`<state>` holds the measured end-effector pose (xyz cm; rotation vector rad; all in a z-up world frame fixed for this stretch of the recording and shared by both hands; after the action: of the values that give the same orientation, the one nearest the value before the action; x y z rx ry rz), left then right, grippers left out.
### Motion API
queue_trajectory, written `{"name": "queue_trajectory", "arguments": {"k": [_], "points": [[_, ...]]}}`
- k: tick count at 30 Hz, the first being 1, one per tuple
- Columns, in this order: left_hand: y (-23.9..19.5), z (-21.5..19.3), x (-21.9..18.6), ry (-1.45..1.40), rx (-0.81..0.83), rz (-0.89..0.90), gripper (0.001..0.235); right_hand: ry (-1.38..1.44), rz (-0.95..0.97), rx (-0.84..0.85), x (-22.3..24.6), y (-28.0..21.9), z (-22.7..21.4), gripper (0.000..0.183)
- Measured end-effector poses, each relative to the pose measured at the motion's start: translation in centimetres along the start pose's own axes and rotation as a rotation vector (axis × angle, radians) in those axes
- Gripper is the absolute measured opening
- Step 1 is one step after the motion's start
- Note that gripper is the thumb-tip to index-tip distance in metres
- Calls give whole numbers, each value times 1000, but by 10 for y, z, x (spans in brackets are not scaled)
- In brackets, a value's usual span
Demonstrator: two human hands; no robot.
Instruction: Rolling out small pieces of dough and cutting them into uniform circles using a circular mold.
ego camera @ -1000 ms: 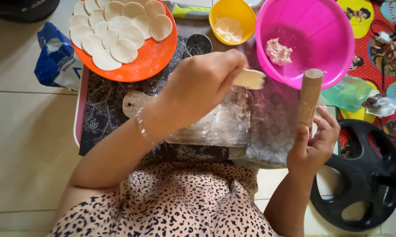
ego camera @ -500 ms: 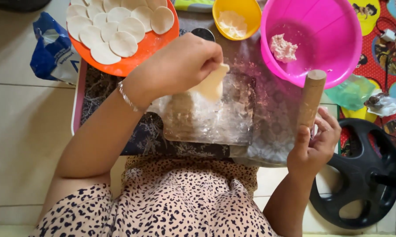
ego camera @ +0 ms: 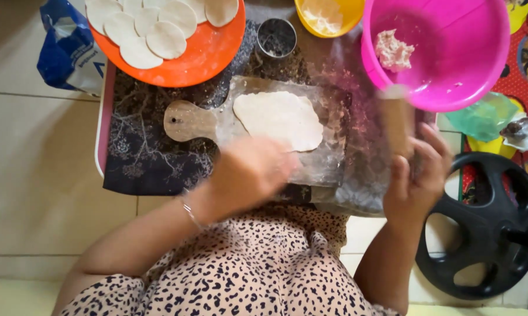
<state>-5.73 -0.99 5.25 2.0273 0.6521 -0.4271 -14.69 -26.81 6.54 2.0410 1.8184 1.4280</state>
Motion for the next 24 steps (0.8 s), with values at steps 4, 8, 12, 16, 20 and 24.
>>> {"name": "queue_trajectory", "arguments": {"k": [4, 8, 12, 16, 20, 24], "points": [[1, -6, 55, 102, -286, -106, 28, 106, -275, 130, -4, 16, 50, 22], [9, 6, 58, 268, -9, -343, 54, -58, -381, 472, 16, 20, 77, 30], [-10, 32, 67, 367, 301, -505, 75, -129, -385, 624, 16, 28, 85, 32], [-16, 45, 70, 420, 298, -481, 74, -127, -370, 691, 2, 36, 98, 38], [-14, 47, 69, 513, 225, -461, 75, -67, -346, 565, -8, 44, 111, 38], [-6, 44, 66, 590, 86, -425, 64, -340, -259, 545, -19, 46, 127, 48]]}}
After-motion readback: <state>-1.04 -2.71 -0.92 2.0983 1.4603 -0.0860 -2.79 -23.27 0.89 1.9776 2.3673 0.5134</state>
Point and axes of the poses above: each hand's wrist, its own y-axis towards the middle knuckle, its own z-axis out of the palm, x = y × z, the point moved 2 cm from there along y, towards the middle knuckle, and after that the axes turned 6 degrees about -x, right-handed, at the moved point
